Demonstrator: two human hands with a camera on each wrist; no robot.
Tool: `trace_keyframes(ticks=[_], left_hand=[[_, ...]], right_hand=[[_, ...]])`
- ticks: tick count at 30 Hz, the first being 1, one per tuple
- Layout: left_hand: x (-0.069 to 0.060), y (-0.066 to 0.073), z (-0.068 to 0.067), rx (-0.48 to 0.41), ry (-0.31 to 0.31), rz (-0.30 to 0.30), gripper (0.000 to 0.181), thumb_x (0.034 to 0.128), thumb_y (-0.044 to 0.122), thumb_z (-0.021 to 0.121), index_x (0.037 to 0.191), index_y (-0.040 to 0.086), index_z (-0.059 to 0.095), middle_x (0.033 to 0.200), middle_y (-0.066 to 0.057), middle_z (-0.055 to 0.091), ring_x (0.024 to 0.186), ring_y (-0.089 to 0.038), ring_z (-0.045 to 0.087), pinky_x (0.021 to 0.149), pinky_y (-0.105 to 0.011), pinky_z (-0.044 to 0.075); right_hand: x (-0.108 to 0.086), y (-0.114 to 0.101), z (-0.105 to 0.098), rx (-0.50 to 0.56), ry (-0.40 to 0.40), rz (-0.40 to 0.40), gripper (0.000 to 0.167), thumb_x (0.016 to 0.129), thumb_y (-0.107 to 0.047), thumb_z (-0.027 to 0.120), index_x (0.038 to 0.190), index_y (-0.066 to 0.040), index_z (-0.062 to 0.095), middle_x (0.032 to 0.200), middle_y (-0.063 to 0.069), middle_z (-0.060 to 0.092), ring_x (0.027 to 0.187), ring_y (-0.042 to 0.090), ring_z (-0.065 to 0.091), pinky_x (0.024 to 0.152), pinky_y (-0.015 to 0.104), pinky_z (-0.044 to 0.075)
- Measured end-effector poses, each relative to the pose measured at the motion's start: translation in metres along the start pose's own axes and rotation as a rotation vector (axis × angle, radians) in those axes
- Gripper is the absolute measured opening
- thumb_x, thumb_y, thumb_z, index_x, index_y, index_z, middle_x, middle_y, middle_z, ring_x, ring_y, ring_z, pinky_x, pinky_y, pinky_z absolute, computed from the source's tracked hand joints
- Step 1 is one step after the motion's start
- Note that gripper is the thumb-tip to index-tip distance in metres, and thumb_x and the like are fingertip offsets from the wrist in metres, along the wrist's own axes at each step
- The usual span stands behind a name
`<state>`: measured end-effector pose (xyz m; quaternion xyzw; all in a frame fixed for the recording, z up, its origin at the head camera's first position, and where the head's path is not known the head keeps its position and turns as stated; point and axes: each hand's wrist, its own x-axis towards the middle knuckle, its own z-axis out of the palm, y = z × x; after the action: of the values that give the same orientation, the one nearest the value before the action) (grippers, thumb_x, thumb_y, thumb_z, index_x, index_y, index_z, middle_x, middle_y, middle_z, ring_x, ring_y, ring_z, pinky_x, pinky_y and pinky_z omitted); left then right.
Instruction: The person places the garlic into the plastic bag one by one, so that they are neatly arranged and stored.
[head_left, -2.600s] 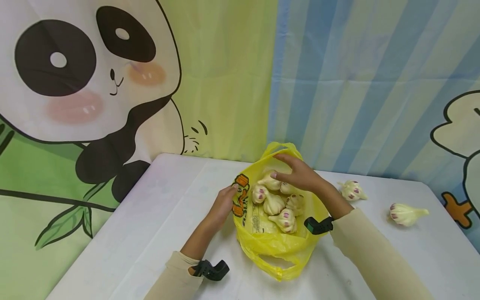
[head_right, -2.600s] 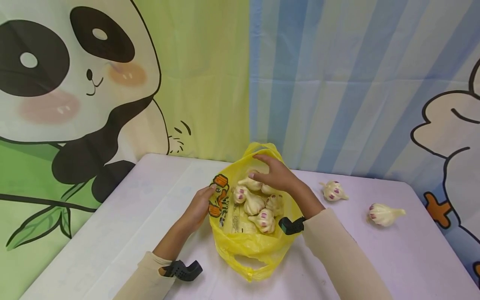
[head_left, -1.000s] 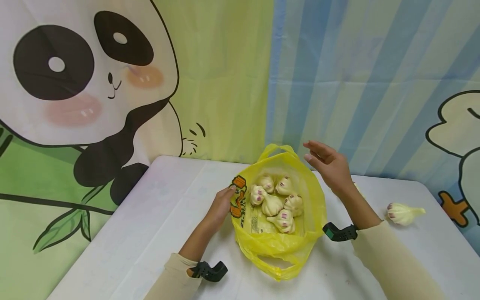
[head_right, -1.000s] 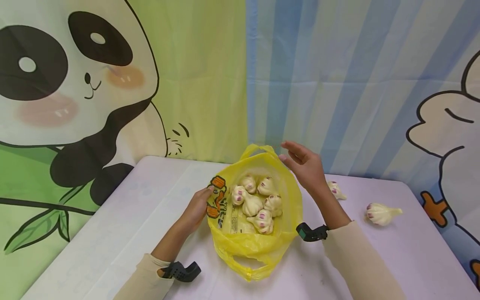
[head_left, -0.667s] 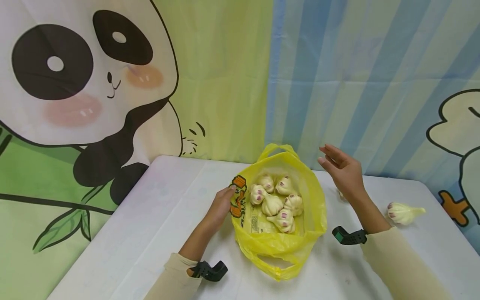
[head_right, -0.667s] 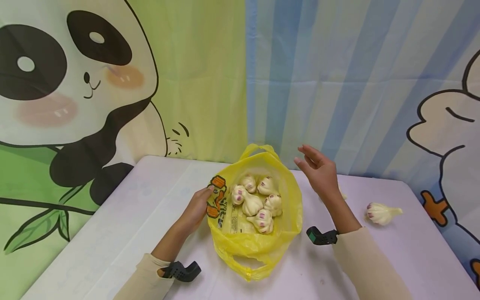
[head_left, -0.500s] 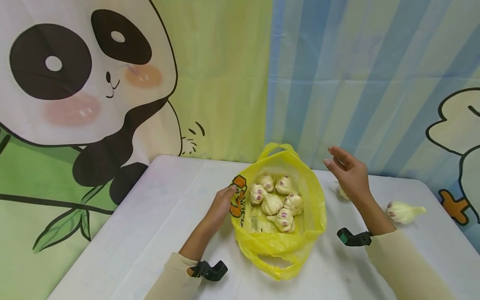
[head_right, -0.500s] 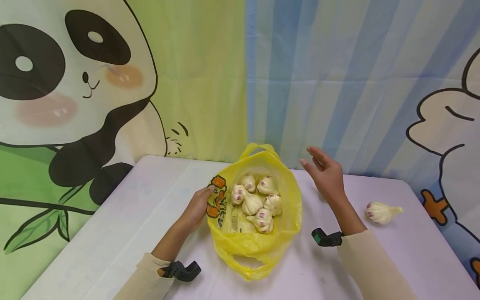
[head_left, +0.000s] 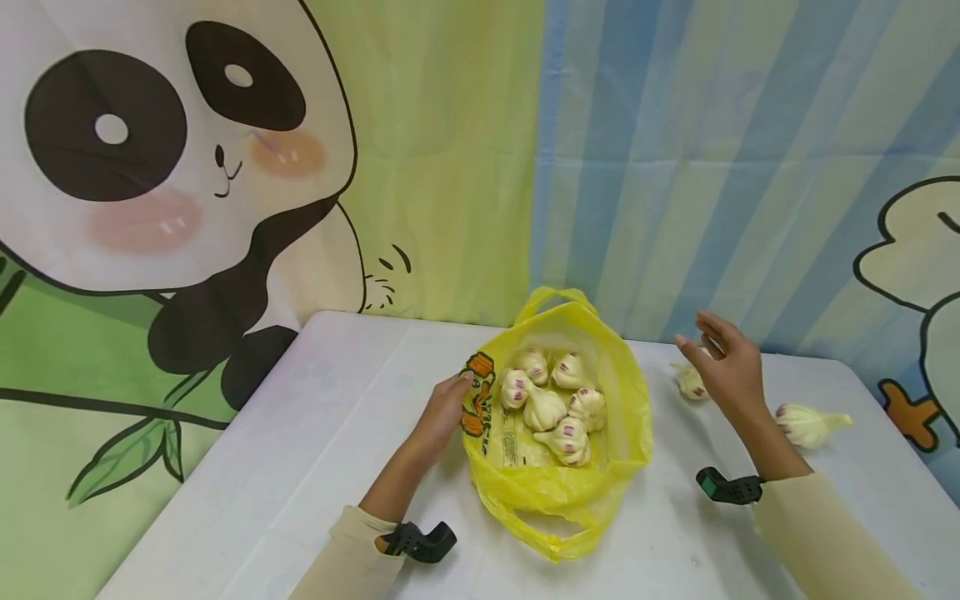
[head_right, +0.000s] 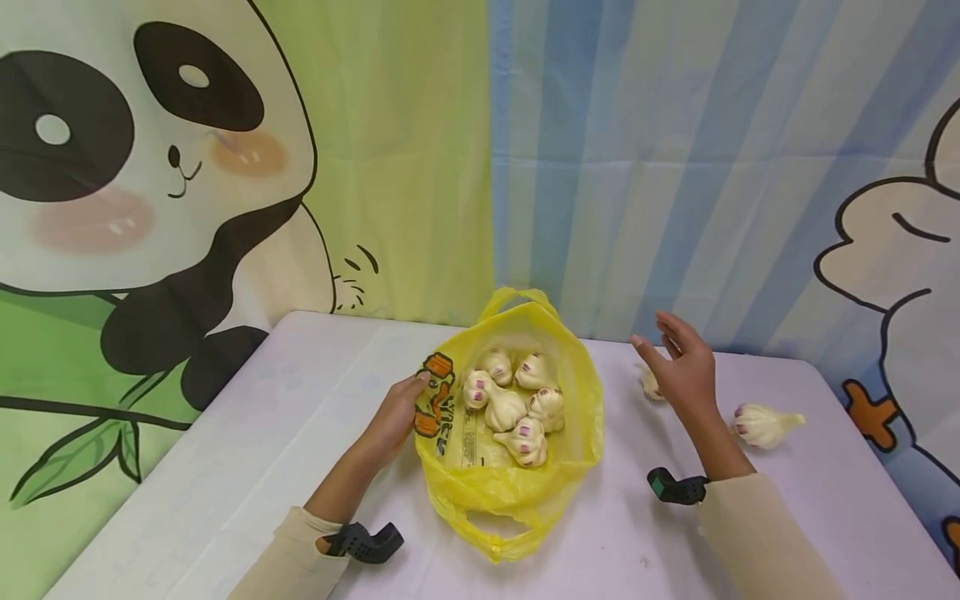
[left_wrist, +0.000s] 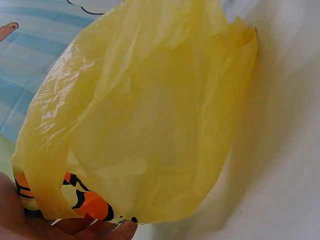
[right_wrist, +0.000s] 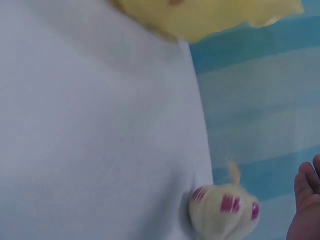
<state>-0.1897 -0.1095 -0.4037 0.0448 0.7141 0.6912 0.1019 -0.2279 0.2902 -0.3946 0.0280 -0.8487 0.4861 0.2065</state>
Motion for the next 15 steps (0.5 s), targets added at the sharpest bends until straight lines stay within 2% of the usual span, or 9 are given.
trace_keyframes(ticks=[4,6,7,11,14,15], left_hand=[[0.008,-0.013,0.0,-0.008,0.009,0.001,0.049,0.1071,0.034,0.032,0.134,0.0,0.053,0.103,-0.021,0.063,0.105,-0.041,0.056,0.095,-0.041,0.041],[0.009,-0.015,0.0,-0.014,0.009,0.007,0.049,0.107,0.034,0.032,0.134,-0.001,0.053,0.103,-0.02,0.063,0.105,-0.04,0.056,0.096,-0.042,0.041],[0.008,-0.013,0.0,-0.017,0.006,0.005,0.049,0.1072,0.033,0.032,0.135,-0.001,0.053,0.103,-0.02,0.062,0.106,-0.041,0.056,0.097,-0.043,0.04],[-0.001,0.0,0.001,-0.012,-0.005,0.006,0.047,0.1077,0.028,0.031,0.134,-0.005,0.051,0.1,-0.017,0.064,0.107,-0.044,0.054,0.097,-0.044,0.04],[-0.009,0.012,0.003,-0.005,-0.008,0.007,0.046,0.1077,0.025,0.031,0.133,-0.006,0.052,0.099,-0.017,0.064,0.107,-0.045,0.054,0.097,-0.043,0.04],[-0.009,0.012,0.004,-0.002,-0.007,0.008,0.046,0.1077,0.026,0.031,0.133,-0.006,0.052,0.099,-0.017,0.064,0.106,-0.045,0.054,0.096,-0.042,0.041]], right_hand=[[-0.005,0.011,-0.005,-0.031,0.01,0.046,0.066,0.093,-0.035,0.066,0.15,-0.014,0.039,0.151,0.013,0.037,0.138,0.027,0.035,0.106,0.03,0.034],[-0.004,0.024,-0.006,-0.037,0.025,0.052,0.066,0.093,-0.038,0.065,0.15,-0.017,0.038,0.153,0.009,0.034,0.14,0.024,0.031,0.107,0.026,0.031],[-0.004,0.031,-0.006,-0.047,0.032,0.05,0.067,0.093,-0.041,0.065,0.151,-0.019,0.038,0.153,0.007,0.034,0.141,0.022,0.03,0.106,0.022,0.03],[-0.006,0.037,-0.008,-0.044,0.018,0.086,0.071,0.093,-0.044,0.063,0.153,-0.018,0.034,0.155,0.009,0.029,0.143,0.024,0.025,0.109,0.026,0.027],[-0.011,0.026,-0.009,-0.022,-0.006,0.141,0.074,0.094,-0.041,0.063,0.153,-0.012,0.03,0.155,0.018,0.026,0.143,0.033,0.022,0.111,0.042,0.025],[-0.012,0.028,-0.009,-0.026,-0.01,0.144,0.075,0.094,-0.042,0.063,0.154,-0.012,0.029,0.156,0.018,0.024,0.143,0.033,0.021,0.111,0.043,0.025]])
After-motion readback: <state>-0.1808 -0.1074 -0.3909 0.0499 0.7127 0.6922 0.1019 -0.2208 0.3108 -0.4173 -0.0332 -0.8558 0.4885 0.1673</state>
